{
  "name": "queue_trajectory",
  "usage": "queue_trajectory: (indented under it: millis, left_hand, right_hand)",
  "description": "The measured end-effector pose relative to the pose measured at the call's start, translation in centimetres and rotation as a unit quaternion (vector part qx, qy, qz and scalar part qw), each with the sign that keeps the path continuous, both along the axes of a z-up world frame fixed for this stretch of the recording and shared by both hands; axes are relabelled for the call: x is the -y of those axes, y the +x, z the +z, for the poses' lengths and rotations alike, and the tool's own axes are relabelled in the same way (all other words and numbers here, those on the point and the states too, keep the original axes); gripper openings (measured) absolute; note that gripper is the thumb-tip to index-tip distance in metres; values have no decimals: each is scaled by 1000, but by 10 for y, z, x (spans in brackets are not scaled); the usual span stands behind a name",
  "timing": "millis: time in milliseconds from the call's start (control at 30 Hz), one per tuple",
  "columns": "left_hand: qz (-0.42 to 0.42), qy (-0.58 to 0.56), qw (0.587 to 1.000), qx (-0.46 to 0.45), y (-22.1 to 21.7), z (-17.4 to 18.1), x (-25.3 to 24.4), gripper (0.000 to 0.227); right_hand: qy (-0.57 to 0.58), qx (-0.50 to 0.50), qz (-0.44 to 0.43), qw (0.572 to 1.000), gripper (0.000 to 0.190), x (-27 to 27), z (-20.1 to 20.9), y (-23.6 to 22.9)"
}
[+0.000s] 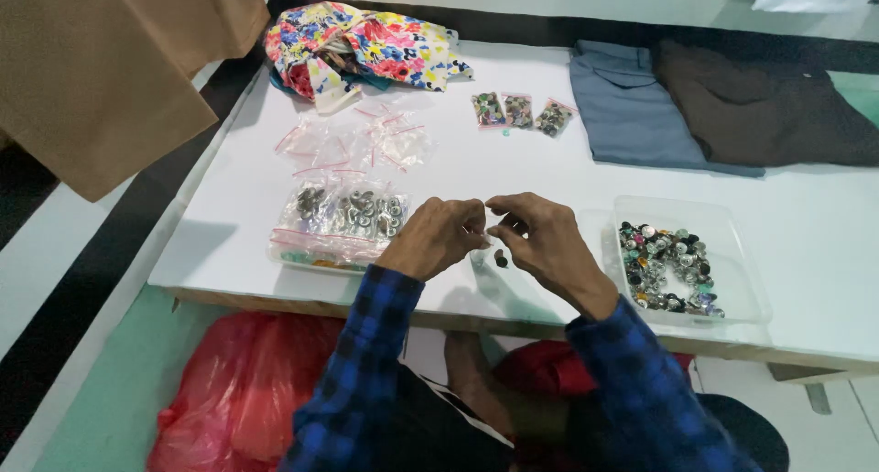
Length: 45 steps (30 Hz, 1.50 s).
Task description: Sorting small black buttons from a container of mixed parts and placing them on a table
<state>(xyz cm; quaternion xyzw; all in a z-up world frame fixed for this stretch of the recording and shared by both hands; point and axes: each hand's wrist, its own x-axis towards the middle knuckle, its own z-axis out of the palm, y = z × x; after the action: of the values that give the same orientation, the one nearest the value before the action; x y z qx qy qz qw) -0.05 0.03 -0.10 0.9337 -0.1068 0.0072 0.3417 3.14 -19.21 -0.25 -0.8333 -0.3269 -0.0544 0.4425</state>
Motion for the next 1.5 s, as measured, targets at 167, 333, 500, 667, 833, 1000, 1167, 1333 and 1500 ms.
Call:
queue_trajectory:
  millis: [167, 333, 500, 667, 833, 1000, 1167, 1333, 1500]
  left_hand:
    - [1, -9, 1000, 21, -1, -6, -12, 15]
    - [3, -19, 1000, 24, -2, -7, -14, 11]
    - [1, -19, 1000, 25, -1, -6, -13, 12]
    - [4, -10, 1000, 23, -1, -3, -9, 12]
    - [1, -3, 1000, 14, -1, 2, 0, 12]
    - [-10, -6, 1000, 25, -1, -3, 4, 12]
    - [1, -13, 999, 29, -1, -6, 1, 11]
    - [22, -23, 996, 85, 3, -24, 3, 14]
    - [36, -28, 990, 130, 8, -41, 14, 23]
  right_hand:
    - [-35, 30, -59, 997, 24, 12, -20, 2]
    - [-221, -36, -31, 974, 35, 10, -55, 2]
    - [-193, -29, -44, 980, 29, 14, -95, 12]
    - [16, -46, -87, 995, 20, 29, -53, -2]
    - [93, -39, -39, 994, 20, 22, 14, -9]
    - [-125, -9, -1, 992, 23, 4, 23, 4]
    - [-100, 19, -17, 995, 31, 0, 22, -10]
    - [-67, 47, -60, 995, 83, 1, -15, -23]
    - [64, -23, -90, 994, 68, -6, -34, -31]
